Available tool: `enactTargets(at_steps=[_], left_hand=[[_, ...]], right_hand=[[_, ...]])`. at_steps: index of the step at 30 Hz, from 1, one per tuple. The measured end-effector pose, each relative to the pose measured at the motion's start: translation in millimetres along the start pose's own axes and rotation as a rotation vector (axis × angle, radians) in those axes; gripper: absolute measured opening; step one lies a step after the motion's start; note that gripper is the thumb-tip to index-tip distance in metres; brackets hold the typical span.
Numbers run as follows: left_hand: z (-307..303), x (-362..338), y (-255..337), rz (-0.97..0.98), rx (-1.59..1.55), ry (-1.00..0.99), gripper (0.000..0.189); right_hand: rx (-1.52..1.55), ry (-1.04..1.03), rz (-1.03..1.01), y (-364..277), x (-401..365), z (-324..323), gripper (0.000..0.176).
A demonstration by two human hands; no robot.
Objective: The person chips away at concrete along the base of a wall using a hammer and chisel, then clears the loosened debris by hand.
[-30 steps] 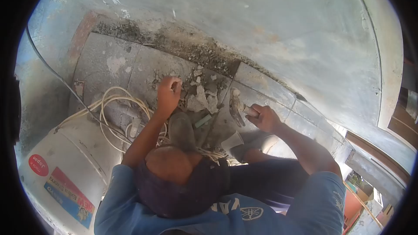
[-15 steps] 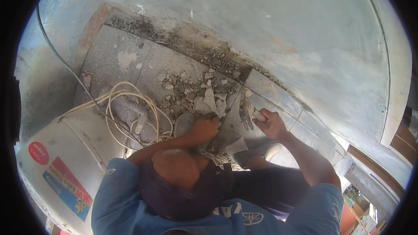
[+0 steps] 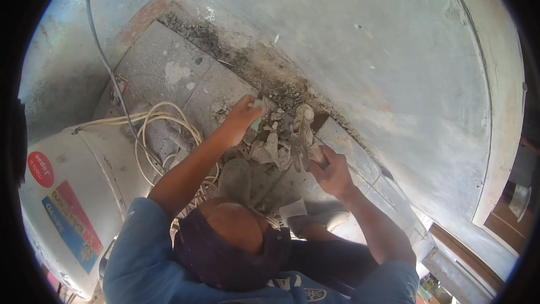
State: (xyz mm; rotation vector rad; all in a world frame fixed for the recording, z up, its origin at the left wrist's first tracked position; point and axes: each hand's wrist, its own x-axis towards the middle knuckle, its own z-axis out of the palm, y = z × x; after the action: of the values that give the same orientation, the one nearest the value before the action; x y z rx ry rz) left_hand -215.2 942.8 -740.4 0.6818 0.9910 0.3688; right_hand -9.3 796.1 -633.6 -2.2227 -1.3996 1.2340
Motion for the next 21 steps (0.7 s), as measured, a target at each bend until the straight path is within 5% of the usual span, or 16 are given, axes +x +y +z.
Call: enactTargets(at_steps=[3,5,8,13,15,19,21], left_hand=[[8.4,52.5,23.6,0.071,-0.136,0.139,0.033],[5.6,87.1,21.6,0.120,-0.044,0.244,0.026],[-0.9,121.1,13.2,0.057,-0.180,0.181,0.025],[24.4,120.4,20.6,-0.123,-0.656,0.230,0.028],[29.9,117.8,23.3,-0.152,-0.758,0.287,0.029],[31.3,122.7,24.4,-0.073,-0.966,0.150,0.033],[30.2,130.8,19.0,-0.030,-1.028,0.116,0.034]], right_hand=[[0.100,0.069,-0.107,-50.6,10.3,-1.7,0.014],[0.385,0.267,-0.412,-59.9,15.1,1.9,0.027],[0.032,0.259,-0.343,-37.1,17.5,12.6,0.033],[0.066,0.184,-0.075,-33.5,19.3,27.8,0.032],[-0.010,0.369,-0.416,-38.7,27.5,25.1,0.029],[-0.324,0.474,-0.656,-45.1,33.5,10.5,0.027],[0.083,0.363,-0.668,-60.1,26.3,0.6,0.031]])
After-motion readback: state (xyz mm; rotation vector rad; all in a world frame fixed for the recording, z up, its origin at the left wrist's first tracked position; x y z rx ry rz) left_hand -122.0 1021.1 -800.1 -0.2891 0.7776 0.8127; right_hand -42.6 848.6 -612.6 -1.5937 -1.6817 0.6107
